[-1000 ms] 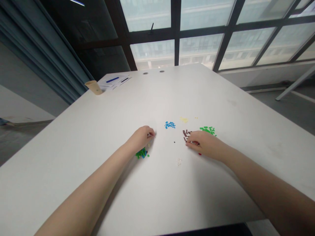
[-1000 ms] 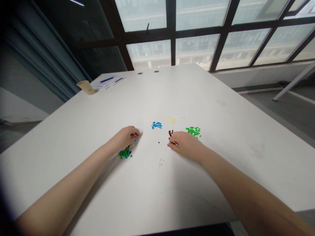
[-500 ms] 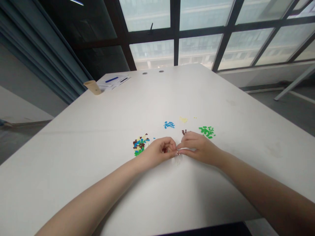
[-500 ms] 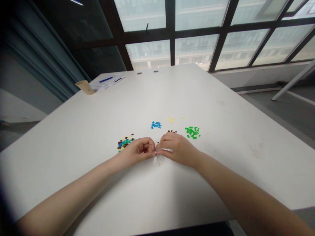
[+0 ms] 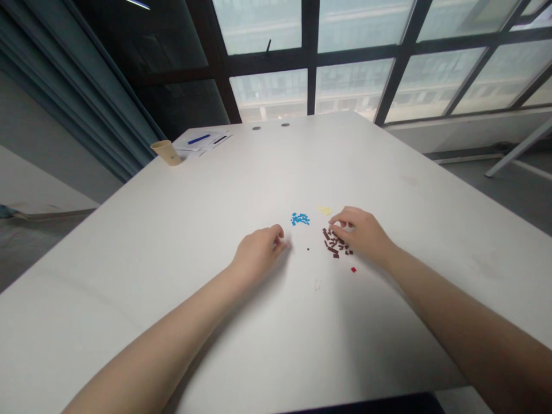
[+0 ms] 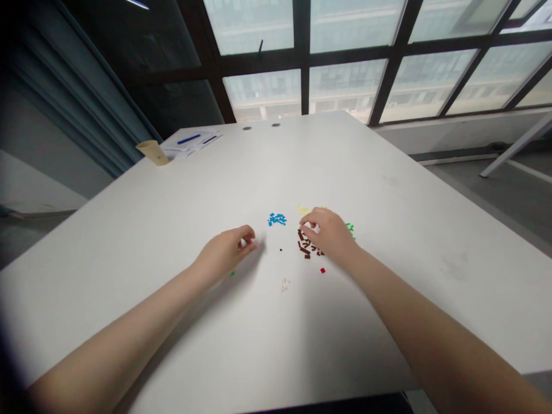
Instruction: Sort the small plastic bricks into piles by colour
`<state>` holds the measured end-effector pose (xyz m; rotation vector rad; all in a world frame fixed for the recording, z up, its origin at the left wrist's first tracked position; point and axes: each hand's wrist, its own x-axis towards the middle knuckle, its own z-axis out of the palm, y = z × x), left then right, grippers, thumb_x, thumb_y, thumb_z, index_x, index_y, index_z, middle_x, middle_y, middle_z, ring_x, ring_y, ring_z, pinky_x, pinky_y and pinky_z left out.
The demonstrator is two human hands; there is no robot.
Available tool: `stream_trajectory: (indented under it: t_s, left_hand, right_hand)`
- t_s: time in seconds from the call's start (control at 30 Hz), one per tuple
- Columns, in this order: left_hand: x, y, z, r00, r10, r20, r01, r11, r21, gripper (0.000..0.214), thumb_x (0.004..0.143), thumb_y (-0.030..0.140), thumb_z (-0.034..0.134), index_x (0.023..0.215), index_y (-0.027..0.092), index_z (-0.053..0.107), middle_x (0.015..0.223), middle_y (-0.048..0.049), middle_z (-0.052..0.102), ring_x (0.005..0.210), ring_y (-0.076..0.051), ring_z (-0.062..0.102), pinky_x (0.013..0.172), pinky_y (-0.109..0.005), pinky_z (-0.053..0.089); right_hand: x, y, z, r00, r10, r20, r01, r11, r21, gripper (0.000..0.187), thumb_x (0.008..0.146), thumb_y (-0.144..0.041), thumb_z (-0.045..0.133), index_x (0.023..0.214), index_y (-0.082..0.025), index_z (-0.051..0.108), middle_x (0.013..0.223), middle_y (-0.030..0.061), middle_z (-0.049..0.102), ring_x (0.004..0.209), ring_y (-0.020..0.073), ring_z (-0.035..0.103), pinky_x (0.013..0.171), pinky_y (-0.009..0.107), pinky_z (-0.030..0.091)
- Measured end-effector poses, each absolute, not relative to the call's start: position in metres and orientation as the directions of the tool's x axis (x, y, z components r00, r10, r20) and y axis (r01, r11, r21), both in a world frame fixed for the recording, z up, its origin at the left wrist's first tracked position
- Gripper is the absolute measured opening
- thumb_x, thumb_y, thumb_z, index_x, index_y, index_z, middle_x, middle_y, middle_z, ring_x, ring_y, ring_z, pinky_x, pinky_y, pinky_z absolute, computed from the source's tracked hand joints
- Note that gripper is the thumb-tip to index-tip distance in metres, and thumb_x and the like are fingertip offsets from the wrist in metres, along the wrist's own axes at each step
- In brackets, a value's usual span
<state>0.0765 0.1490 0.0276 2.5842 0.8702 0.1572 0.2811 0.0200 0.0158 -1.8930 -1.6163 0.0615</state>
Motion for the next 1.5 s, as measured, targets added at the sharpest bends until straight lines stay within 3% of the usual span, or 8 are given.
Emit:
stream_trajectory:
  t_s: [0.13, 0.3, 0.43, 0.63, 0.83, 1.07, 1.3, 1.5]
  left_hand:
    - [0.069, 0.167, 0.032, 0.751, 0.650, -0.115, 0.660, -0.734, 0.162, 0.013, 0.075, 0.029, 0.050, 0.073, 0.020, 0.059, 0.074, -0.0075, 0.064, 0.069, -0.023, 0.059, 0.057, -0.029, 0.037]
    - [0.068, 0.169, 0.037, 0.733, 0.653, -0.188, 0.675, -0.733, 0.087, 0.020, 0.079, 0.030, 0.043, 0.072, 0.019, 0.059, 0.074, -0.0090, 0.064, 0.070, -0.024, 0.059, 0.058, -0.029, 0.038]
    - [0.070, 0.168, 0.040, 0.722, 0.647, -0.245, 0.675, -0.736, 0.044, 0.025, 0.081, 0.033, 0.038, 0.079, 0.019, 0.060, 0.081, -0.0090, 0.065, 0.073, -0.023, 0.059, 0.059, -0.028, 0.038]
    - [0.063, 0.177, 0.042, 0.723, 0.646, -0.245, 0.679, -0.729, 0.084, 0.026, 0.079, 0.029, 0.038, 0.083, 0.019, 0.062, 0.087, -0.0087, 0.066, 0.074, -0.021, 0.059, 0.060, -0.027, 0.038]
    - [0.059, 0.187, 0.038, 0.829, 0.519, -0.209, 0.555, -0.808, 0.197, 0.022, 0.072, 0.018, 0.045, 0.081, 0.022, 0.065, 0.088, -0.0039, 0.064, 0.076, -0.017, 0.058, 0.066, -0.024, 0.039]
    - [0.069, 0.180, 0.026, 0.873, 0.478, -0.100, 0.488, -0.855, 0.174, 0.015, 0.074, 0.020, 0.049, 0.081, 0.020, 0.062, 0.086, -0.0042, 0.061, 0.078, -0.017, 0.056, 0.067, -0.025, 0.040]
    - [0.073, 0.182, 0.011, 0.907, 0.420, -0.037, 0.420, -0.890, 0.177, 0.015, 0.075, 0.016, 0.046, 0.077, 0.019, 0.060, 0.083, -0.0045, 0.060, 0.077, -0.017, 0.055, 0.067, -0.025, 0.040]
    - [0.074, 0.175, 0.012, 0.915, 0.401, 0.049, 0.357, -0.859, 0.367, 0.013, 0.077, 0.015, 0.043, 0.079, 0.018, 0.056, 0.078, -0.0028, 0.060, 0.069, -0.013, 0.054, 0.065, -0.024, 0.041]
  right_hand:
    - [0.306, 0.035, 0.008, 0.440, 0.851, 0.286, 0.861, -0.310, -0.403, 0.018, 0.078, -0.025, 0.052, 0.083, -0.018, 0.068, 0.071, 0.0033, 0.056, 0.068, 0.0151, 0.051, 0.064, 0.027, 0.036]
    - [0.307, 0.046, -0.005, 0.497, 0.847, 0.189, 0.860, -0.452, -0.237, 0.024, 0.081, -0.029, 0.047, 0.087, -0.021, 0.069, 0.083, 0.0060, 0.061, 0.079, 0.0189, 0.053, 0.066, 0.030, 0.031]
    - [0.304, 0.048, -0.005, 0.510, 0.828, 0.234, 0.860, -0.485, -0.157, 0.023, 0.082, -0.029, 0.046, 0.088, -0.025, 0.069, 0.084, 0.0059, 0.063, 0.083, 0.0201, 0.051, 0.068, 0.032, 0.026]
    - [0.310, 0.035, 0.007, 0.531, 0.774, 0.346, 0.846, -0.502, -0.177, 0.025, 0.083, -0.029, 0.043, 0.085, -0.023, 0.067, 0.080, 0.0048, 0.063, 0.079, 0.0199, 0.050, 0.065, 0.032, 0.022]
    - [0.296, 0.015, 0.013, 0.486, 0.822, 0.295, 0.870, -0.423, -0.255, 0.021, 0.077, -0.025, 0.044, 0.074, -0.019, 0.064, 0.070, 0.0019, 0.061, 0.067, 0.0155, 0.050, 0.064, 0.029, 0.024]
    - [0.267, 0.006, 0.026, 0.312, 0.912, 0.264, 0.929, -0.235, -0.287, 0.021, 0.078, -0.024, 0.044, 0.068, -0.019, 0.062, 0.061, 0.0002, 0.057, 0.062, 0.0132, 0.048, 0.064, 0.027, 0.026]
    - [0.264, 0.006, 0.024, 0.272, 0.935, 0.228, 0.939, -0.206, -0.273, 0.023, 0.080, -0.025, 0.044, 0.067, -0.019, 0.061, 0.062, 0.0007, 0.057, 0.064, 0.0134, 0.049, 0.063, 0.027, 0.025]
    - [0.260, 0.005, 0.027, 0.236, 0.944, 0.230, 0.944, -0.167, -0.285, 0.023, 0.081, -0.025, 0.044, 0.066, -0.019, 0.060, 0.063, 0.0006, 0.057, 0.064, 0.0129, 0.048, 0.063, 0.027, 0.024]
